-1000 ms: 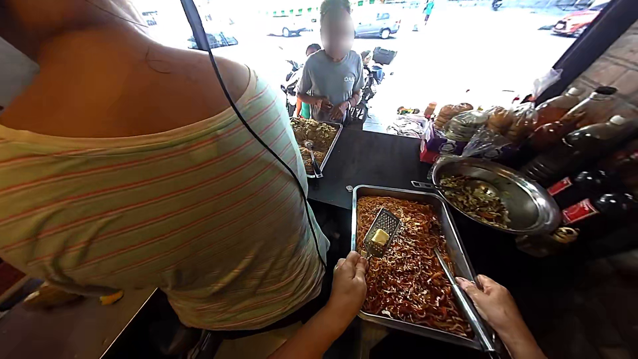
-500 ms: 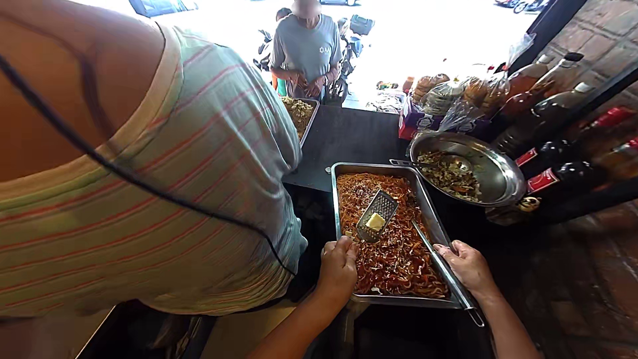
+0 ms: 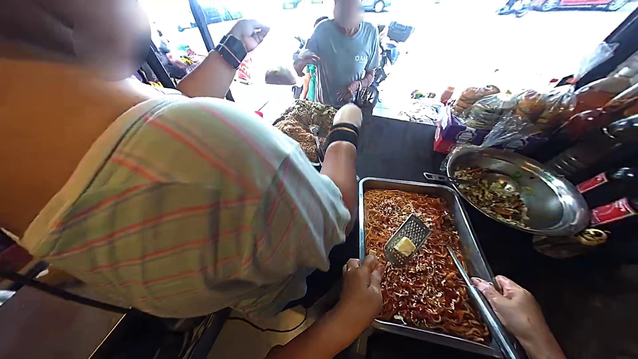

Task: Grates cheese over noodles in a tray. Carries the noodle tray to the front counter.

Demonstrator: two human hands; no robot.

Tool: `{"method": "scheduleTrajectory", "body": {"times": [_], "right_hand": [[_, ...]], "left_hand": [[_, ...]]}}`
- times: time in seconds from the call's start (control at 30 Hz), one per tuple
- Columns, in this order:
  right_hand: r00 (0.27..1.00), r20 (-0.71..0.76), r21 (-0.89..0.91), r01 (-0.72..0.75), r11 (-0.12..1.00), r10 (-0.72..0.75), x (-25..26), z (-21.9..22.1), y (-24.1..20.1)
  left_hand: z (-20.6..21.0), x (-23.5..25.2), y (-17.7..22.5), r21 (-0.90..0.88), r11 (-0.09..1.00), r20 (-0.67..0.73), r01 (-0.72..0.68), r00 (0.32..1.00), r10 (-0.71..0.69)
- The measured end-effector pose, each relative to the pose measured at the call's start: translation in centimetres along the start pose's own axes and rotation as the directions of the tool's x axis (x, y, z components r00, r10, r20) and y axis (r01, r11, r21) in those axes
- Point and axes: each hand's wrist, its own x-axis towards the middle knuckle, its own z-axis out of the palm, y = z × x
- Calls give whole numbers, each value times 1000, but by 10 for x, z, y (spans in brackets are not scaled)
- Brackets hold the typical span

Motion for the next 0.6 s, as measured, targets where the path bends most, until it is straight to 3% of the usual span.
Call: {"method": "scheduleTrajectory", "body": {"times": [0.6], "right_hand": [[1000,-17,-4,6,1000,-6,-4,0,7]], "left_hand": [[6,-7,-4,-13,1000,1,17,1000,-17]]}}
